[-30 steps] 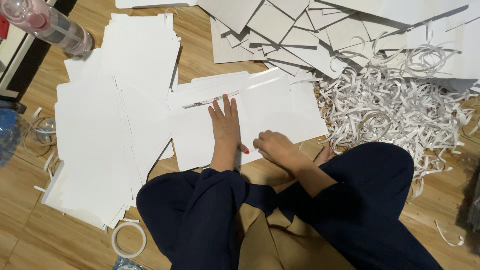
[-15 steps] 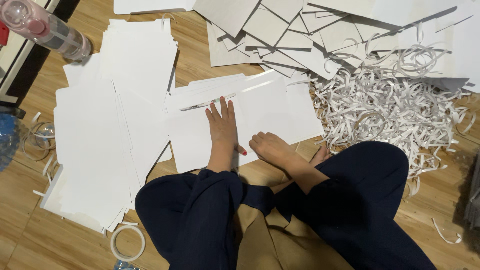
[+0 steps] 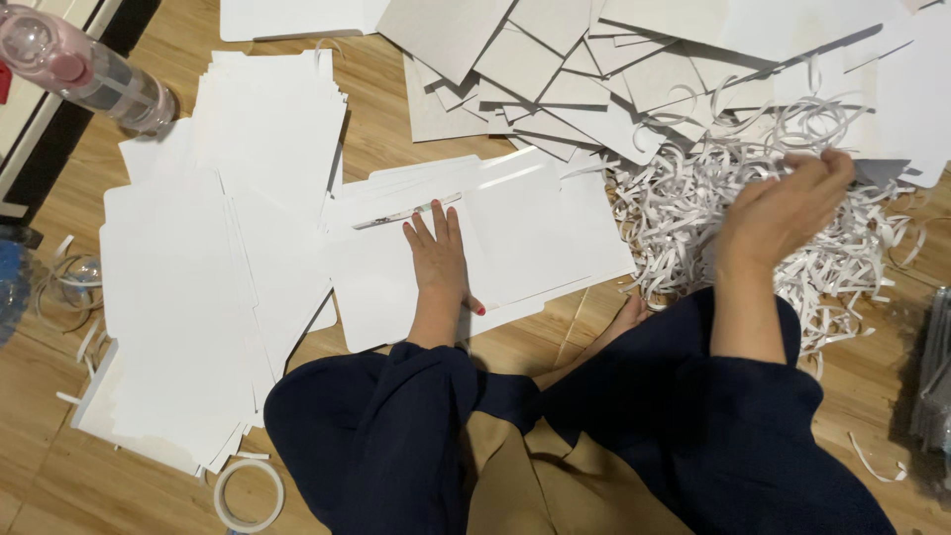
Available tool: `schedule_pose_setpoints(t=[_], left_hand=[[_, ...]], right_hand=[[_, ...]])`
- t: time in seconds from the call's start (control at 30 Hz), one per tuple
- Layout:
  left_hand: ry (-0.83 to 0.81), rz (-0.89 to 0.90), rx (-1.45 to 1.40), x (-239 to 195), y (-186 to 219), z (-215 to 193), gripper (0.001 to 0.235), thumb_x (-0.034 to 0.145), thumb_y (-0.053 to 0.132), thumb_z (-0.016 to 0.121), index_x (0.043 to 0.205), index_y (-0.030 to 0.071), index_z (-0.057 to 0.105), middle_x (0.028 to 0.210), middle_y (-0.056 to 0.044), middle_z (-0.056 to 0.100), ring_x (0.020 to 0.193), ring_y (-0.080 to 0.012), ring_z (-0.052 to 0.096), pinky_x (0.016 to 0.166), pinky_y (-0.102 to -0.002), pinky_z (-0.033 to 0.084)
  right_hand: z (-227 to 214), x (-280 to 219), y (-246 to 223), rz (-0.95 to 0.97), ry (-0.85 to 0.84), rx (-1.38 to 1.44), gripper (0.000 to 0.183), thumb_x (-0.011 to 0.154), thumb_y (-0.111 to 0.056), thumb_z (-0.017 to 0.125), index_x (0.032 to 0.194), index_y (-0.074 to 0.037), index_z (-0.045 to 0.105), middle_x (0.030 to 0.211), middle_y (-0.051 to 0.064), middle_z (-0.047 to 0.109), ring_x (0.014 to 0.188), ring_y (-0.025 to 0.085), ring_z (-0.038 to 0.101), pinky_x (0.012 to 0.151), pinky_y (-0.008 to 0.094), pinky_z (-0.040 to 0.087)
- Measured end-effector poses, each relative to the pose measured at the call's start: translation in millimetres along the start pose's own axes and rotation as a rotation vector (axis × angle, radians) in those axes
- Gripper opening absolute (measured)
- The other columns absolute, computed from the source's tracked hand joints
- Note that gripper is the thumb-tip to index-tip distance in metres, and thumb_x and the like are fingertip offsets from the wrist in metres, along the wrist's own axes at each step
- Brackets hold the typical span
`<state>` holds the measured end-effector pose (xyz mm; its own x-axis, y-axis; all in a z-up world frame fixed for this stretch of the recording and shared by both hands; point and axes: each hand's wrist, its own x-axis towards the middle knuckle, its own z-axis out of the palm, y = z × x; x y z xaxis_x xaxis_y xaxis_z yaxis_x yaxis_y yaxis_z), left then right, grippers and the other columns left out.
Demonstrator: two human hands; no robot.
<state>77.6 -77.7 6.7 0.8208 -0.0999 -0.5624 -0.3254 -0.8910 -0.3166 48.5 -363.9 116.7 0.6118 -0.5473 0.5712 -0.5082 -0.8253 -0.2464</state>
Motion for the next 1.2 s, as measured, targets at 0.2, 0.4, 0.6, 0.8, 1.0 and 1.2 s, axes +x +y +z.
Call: schedule_pose_setpoints(t=[0.2,0.4,0.6,0.8,1.0,1.2], left_hand=[[0.013,0.038,-0.045,-31.0,-8.6,-36.6,0.137,0.039,0.051,0.085,0.142,0.006,0.008,0.148,-0.016,0.005,0.133,-0.0414,0.012,0.104,-0.06,0.009],[-0.008,0.102,-0.088,-39.6,-15.2,-58.2,0.136,0.04,0.071,0.074,0.143,0.013,0.007,0.149,-0.011,0.007,0.13,-0.0426,0.02,0.102,-0.057,0.022],[0.062,0.13,-0.143,-29.8,-21.2,-40.0,0.139,0.037,0.075,0.072,0.143,0.01,0.009,0.15,-0.009,0.007,0.13,-0.0425,0.019,0.101,-0.055,0.022],[0.128,0.178,-0.175,-2.3,-18.0,10.9,0.098,0.058,0.043,0.069,0.139,0.008,0.025,0.144,-0.008,0.022,0.13,-0.0448,0.007,0.103,-0.051,0.018],[0.133,0.16,-0.054,-17.6,-41.1,3.9,0.083,0.064,0.033,0.064,0.136,0.009,0.03,0.143,-0.008,0.028,0.131,-0.0371,0.013,0.105,-0.052,0.008],[0.135,0.154,0.087,-34.7,-60.3,-2.2,0.066,0.072,0.02,0.059,0.134,0.01,0.036,0.141,-0.007,0.035,0.133,-0.0279,0.02,0.109,-0.053,-0.004]], right_hand=[[72.3,-83.4,-25.5,-0.033,-0.936,0.481,0.031,0.091,-0.021,0.045,0.112,-0.002,0.056,0.101,0.025,0.057,0.098,0.042,0.055,0.081,0.049,0.043],[177.8,-131.2,7.1,0.205,-1.321,0.451,0.059,0.093,-0.057,0.038,0.122,-0.008,0.053,0.111,0.022,0.056,0.107,0.035,0.053,0.082,0.046,0.045],[71.3,-100.8,-63.6,0.31,-1.51,1.117,0.06,0.09,-0.055,0.037,0.108,-0.001,0.058,0.074,0.005,0.052,0.066,0.013,0.052,0.054,0.024,0.05],[69.7,-141.8,-108.7,-0.651,-1.316,0.641,0.068,0.09,-0.056,0.014,0.14,-0.009,0.024,0.142,0.016,0.026,0.13,0.032,0.026,0.104,0.047,0.017],[79.7,-169.2,-141.0,-0.717,-1.088,0.508,0.068,0.093,-0.052,0.018,0.142,-0.005,0.014,0.147,0.018,0.014,0.135,0.03,0.015,0.109,0.047,0.001],[86.1,-172.5,-152.2,-0.795,-1.021,0.272,0.074,0.089,-0.059,0.012,0.143,-0.008,0.009,0.149,0.012,0.009,0.137,0.024,0.01,0.11,0.044,-0.002]])
